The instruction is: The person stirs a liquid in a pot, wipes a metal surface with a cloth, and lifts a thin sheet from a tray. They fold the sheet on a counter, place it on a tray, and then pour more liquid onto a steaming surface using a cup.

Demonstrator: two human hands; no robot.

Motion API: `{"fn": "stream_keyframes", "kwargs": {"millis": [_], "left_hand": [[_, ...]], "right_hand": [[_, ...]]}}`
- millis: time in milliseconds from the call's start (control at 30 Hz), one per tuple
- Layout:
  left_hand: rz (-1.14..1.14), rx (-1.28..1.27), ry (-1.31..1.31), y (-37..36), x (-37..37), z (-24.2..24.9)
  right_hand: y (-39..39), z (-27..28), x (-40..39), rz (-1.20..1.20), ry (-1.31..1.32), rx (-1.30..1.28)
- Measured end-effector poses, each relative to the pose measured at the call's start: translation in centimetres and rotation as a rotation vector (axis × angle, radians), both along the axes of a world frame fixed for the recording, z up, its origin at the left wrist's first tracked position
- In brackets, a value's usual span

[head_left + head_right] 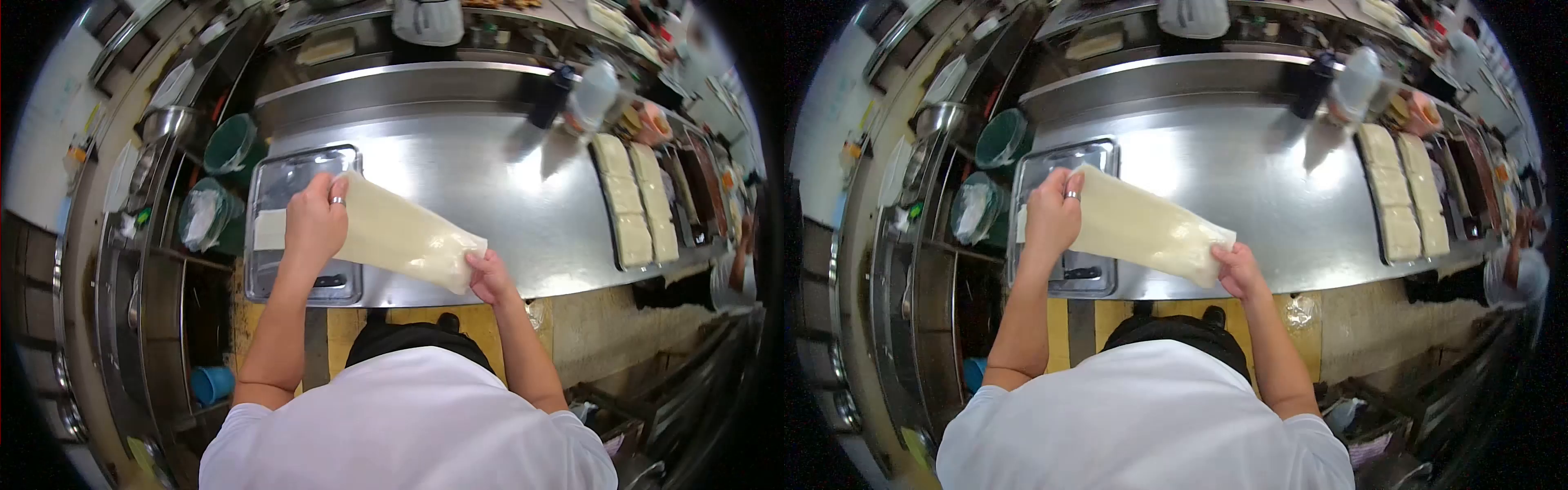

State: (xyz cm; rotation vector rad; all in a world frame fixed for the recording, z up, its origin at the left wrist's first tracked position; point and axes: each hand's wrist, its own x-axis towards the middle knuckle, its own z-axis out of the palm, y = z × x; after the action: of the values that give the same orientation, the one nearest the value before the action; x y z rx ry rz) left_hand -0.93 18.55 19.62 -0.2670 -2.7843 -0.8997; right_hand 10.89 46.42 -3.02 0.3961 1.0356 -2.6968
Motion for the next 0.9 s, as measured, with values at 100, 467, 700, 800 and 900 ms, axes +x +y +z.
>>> {"fn": "stream_keyframes", "kwargs": {"millis": [100,467,700,800,900], "left_hand": [[0.123,-0.04,-0.062,-8.9,-2.4,-7.6],[0.348,0.131,-0.288,-30.5,-9.2,-23.5],[0.369,0.209,-0.34,-33.7,-14.3,-24.3],[0.344,0.21,-0.351,-34.4,-15.7,-24.5],[0.339,0.206,-0.329,-34.7,-16.8,-24.8]], "right_hand": [[-5.2,0.2,-2.9,0.066,-0.031,0.186],[-24.7,-1.9,-16.3,0.137,-0.125,0.621],[-28.3,-3.2,-20.7,0.071,-0.157,0.674],[-28.9,-2.8,-21.8,0.06,-0.174,0.685],[-29.2,-2.8,-22.7,0.047,-0.178,0.653]]}}
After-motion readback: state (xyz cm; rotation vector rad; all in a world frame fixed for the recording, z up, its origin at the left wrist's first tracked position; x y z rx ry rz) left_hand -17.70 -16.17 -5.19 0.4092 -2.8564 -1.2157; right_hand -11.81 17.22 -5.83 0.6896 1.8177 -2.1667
